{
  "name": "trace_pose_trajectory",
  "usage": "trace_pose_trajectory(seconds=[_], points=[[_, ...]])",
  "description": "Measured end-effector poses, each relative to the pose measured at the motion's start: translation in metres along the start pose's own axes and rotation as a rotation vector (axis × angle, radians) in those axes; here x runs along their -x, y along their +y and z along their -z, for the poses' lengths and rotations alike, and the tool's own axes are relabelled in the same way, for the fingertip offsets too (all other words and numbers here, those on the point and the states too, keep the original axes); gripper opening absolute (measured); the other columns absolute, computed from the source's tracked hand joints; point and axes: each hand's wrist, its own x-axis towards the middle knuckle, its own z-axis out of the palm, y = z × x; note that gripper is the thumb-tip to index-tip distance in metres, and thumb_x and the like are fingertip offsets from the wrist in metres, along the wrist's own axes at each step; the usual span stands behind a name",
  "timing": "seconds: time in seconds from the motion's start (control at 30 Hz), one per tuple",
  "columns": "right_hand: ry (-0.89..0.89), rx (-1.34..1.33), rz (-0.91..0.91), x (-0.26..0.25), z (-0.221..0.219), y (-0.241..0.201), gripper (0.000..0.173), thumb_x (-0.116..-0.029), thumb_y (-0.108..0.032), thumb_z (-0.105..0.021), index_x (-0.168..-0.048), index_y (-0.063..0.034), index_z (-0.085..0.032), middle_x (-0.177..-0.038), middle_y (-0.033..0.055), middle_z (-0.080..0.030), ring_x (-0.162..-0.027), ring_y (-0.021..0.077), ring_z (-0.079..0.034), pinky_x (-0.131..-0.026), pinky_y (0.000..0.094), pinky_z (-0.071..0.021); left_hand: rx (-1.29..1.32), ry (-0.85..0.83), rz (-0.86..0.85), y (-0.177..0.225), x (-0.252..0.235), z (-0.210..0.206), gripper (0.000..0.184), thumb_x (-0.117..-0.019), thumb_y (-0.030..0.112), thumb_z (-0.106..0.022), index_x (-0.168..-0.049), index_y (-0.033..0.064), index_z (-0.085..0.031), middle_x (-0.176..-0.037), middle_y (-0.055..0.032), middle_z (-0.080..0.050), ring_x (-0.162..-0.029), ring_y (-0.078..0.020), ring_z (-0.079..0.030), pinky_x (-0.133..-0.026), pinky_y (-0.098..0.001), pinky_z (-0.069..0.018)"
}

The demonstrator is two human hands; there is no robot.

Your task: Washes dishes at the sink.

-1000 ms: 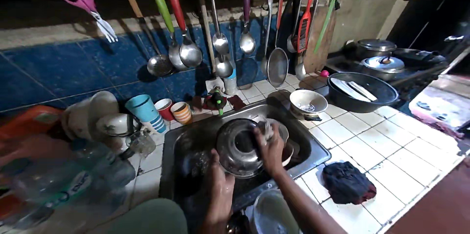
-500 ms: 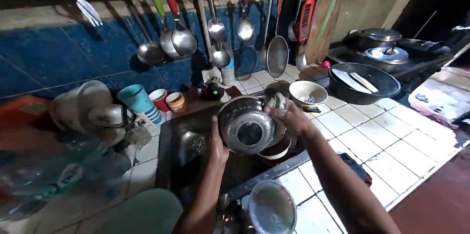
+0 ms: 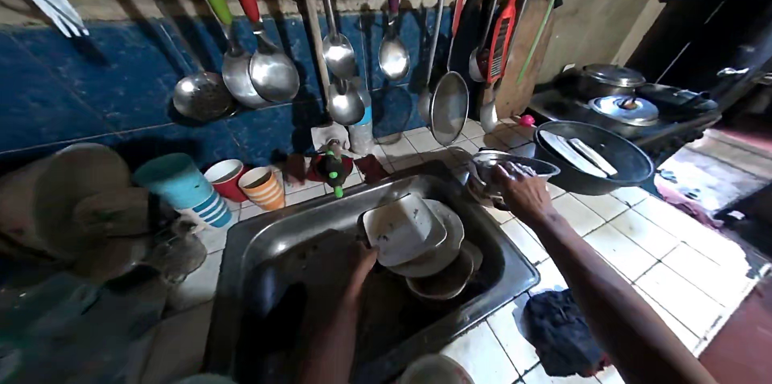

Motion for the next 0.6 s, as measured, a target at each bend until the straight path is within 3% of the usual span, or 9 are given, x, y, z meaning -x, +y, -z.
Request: trace_pose_trajectory(seconds=[0.07,0.17,0.23,0.37,0.5,0.6], points=[[-0.037,0.026,0.002,0.003,-0.021,0.011,0.031,-0.0952,0.007,-0.057,-0.125,0.0043,-0.066,-0.122,0.0292,-0.067,-0.115,0.0486,-0.064,-0.100,0.0626,-0.0476,-0.004,0.019,0.016,0.000,-0.009,-0.007,0.049,-0.0972,0.024,-0.070,-0.131,-0.0090,-0.058,-0.131,-0.0305,-0.060,-0.124,-0.0420,-0.058,-0.106,-0.0558,-0.0448],[-0.020,0.073,0.037,0.008,-0.047,0.025,0.030,-0.0958,0.006,-0.057,-0.124,0.0018,-0.067,-0.118,0.0284,-0.068,-0.111,0.0486,-0.065,-0.097,0.0620,-0.0499,0.127,0.046,0.031,-0.004,-0.019,-0.017,0.058,-0.0944,0.027,-0.074,-0.135,-0.0097,-0.054,-0.133,-0.0301,-0.059,-0.126,-0.0403,-0.057,-0.108,-0.0537,-0.0442],[-0.046,0.042,0.032,0.009,-0.054,0.027,0.027,-0.0956,0.006,-0.058,-0.121,0.0042,-0.066,-0.117,0.0299,-0.067,-0.111,0.0500,-0.065,-0.096,0.0631,-0.0497,0.187,0.072,0.022,-0.003,-0.022,-0.018,0.054,-0.0943,0.024,-0.075,-0.133,-0.0100,-0.056,-0.131,-0.0309,-0.060,-0.124,-0.0410,-0.057,-0.107,-0.0537,-0.0443],[-0.171,-0.134,-0.041,0.013,-0.050,0.027,0.026,-0.1010,-0.003,-0.055,-0.123,0.0069,-0.064,-0.131,0.0299,-0.062,-0.126,0.0489,-0.058,-0.106,0.0623,-0.0440,0.129,0.123,0.046,-0.003,-0.017,-0.012,0.044,-0.0948,0.023,-0.074,-0.124,-0.0087,-0.063,-0.124,-0.0301,-0.063,-0.119,-0.0415,-0.060,-0.104,-0.0557,-0.0455],[0.117,-0.365,-0.100,0.025,-0.041,0.013,0.020,-0.0933,-0.001,-0.065,-0.110,0.0093,-0.066,-0.134,0.0284,-0.062,-0.119,0.0452,-0.064,-0.100,0.0603,-0.0504,0.348,0.157,0.036,-0.004,-0.006,0.000,0.042,-0.0964,0.012,-0.070,-0.130,-0.0108,-0.057,-0.129,-0.0311,-0.059,-0.121,-0.0403,-0.056,-0.104,-0.0538,-0.0441],[0.301,-0.573,-0.278,0.037,-0.031,-0.005,0.037,-0.0877,-0.003,-0.074,-0.120,0.0103,-0.062,-0.115,0.0285,-0.068,-0.102,0.0418,-0.069,-0.091,0.0592,-0.0539,0.470,0.169,-0.022,0.008,0.012,0.014,0.044,-0.1009,0.011,-0.062,-0.139,-0.0074,-0.048,-0.134,-0.0309,-0.054,-0.122,-0.0391,-0.055,-0.102,-0.0537,-0.0460]])
